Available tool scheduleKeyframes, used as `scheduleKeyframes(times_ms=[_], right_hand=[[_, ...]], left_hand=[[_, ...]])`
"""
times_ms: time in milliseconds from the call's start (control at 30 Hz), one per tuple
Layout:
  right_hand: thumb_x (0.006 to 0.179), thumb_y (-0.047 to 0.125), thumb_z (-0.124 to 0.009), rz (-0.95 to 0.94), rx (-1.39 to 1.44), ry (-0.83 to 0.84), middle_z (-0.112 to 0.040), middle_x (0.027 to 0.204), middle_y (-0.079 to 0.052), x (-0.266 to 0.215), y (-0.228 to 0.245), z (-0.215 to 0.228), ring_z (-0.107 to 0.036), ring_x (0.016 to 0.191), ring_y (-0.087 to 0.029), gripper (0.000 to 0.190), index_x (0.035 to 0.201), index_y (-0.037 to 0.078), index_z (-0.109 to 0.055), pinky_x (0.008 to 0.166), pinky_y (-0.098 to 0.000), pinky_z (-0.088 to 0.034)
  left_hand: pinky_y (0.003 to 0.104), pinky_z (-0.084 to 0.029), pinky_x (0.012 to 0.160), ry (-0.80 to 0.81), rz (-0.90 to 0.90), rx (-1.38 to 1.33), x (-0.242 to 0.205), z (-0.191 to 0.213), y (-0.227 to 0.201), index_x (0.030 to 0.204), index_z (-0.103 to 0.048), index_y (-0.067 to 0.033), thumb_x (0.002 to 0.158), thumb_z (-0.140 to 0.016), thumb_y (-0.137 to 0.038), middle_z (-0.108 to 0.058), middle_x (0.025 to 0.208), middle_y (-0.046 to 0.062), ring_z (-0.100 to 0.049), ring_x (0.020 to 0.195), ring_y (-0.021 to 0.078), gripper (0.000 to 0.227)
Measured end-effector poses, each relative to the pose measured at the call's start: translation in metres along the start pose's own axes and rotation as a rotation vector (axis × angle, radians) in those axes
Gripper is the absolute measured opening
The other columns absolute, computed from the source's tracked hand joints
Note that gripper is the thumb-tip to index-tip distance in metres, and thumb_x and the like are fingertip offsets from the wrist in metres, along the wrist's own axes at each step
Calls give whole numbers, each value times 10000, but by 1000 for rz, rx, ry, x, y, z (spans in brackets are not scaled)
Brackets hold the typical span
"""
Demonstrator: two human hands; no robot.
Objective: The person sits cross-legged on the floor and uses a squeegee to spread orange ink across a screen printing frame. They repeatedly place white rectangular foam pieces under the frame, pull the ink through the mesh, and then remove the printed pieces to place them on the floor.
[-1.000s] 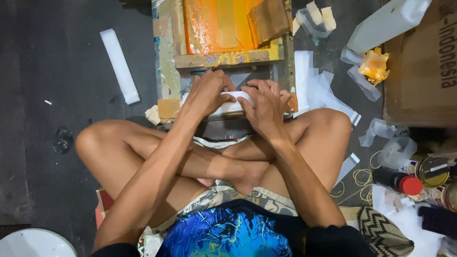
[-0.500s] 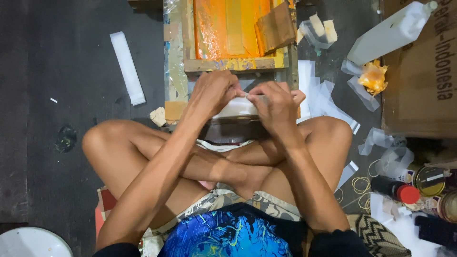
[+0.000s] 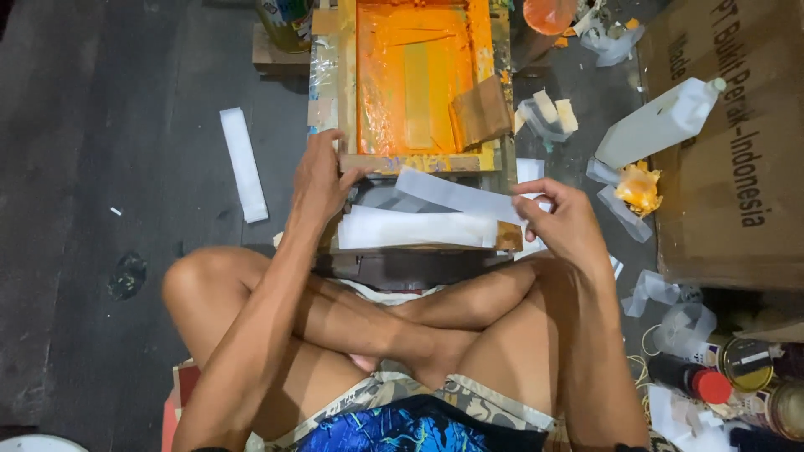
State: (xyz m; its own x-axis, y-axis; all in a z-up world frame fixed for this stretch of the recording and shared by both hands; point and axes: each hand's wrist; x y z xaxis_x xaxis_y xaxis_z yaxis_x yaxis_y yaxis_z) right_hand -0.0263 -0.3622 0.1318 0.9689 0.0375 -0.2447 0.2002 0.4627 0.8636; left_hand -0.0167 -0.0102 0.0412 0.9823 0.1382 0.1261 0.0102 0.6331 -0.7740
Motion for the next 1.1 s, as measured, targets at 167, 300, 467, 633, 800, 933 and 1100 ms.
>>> scheduleKeyframes(times_ms=[167, 300, 467, 633, 800, 933, 1100], right_hand=[[903, 14, -528, -64, 38, 12, -608, 676, -121, -5, -4, -1, -616, 502, -156, 268, 1013, -4, -772, 520, -265, -493], [888, 44, -486, -105, 51, 40, -598, 665, -120, -8, 2, -7, -603, 532, -156, 313, 962, -39, -778, 553, -269, -510], [891, 39, -498, -126, 154, 16, -562, 693, -155, -8, 3, -22, -615, 580, -217, 323, 1034, -48, -775, 582, -338, -578], [961, 81, -526, -60, 257, -1, -644, 783, -186, 26, -16, -62, -668, 627, -238, 316, 1149, -20, -758, 609, -361, -620], [999, 538, -519, -37, -519, -51, -766, 1102, -119, 37, -9, -86, -705, 1107, -364, 514, 1407, 256, -654, 892, -543, -562], [1036, 467, -486, 233, -801, -78, -763, 1130, -3, 27, -16, -109, -641, 1155, -281, 389, 1218, 258, -759, 959, -501, -454], [990, 338, -446, 535, -858, 34, -551, 1530, 19, 40, -42, -143, -432, 1390, -371, 408, 1295, 191, -673, 908, -520, -368]], left_hand=[[579, -491, 942, 80, 72, 148, -3, -3, 7, 1366, -533, 18, 840, -879, -347, -521, 1098, 145, -574, 1120, 416, 728], [521, -497, 873, 40, 61, 187, -6, 0, -3, 1260, -611, -50, 882, -837, -311, -501, 1052, 94, -551, 1060, 361, 512], [460, -423, 793, -82, -14, 208, -7, 2, 0, 1396, -599, -98, 926, -747, -489, -482, 1086, 71, -515, 995, 298, 629], [482, -420, 782, -252, -139, 192, 10, 7, -8, 1458, -549, -72, 996, -671, -541, -549, 1087, 111, -561, 999, 341, 670], [432, -487, 839, -286, -184, -127, 25, 14, -28, 1511, -493, -104, 989, -707, -524, -712, 1042, 152, -639, 863, 302, 703], [542, -422, 1073, -302, -196, -183, 37, 6, -24, 1548, -423, -82, 1060, -596, -489, -644, 1318, 208, -605, 1196, 423, 658], [569, -72, 1294, -91, -171, -228, 55, 25, -29, 1645, -86, -108, 1094, -304, -556, -149, 1733, 165, -117, 1609, 409, 743]])
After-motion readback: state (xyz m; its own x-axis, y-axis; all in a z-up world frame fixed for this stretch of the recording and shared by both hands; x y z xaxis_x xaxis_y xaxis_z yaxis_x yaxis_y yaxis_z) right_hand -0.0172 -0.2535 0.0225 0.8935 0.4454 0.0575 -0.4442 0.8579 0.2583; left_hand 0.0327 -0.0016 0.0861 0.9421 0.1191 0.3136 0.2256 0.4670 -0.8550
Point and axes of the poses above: each hand's wrist, its own x-axis towards the middle knuckle, its own z-axis out of the back of the hand, y = z × x
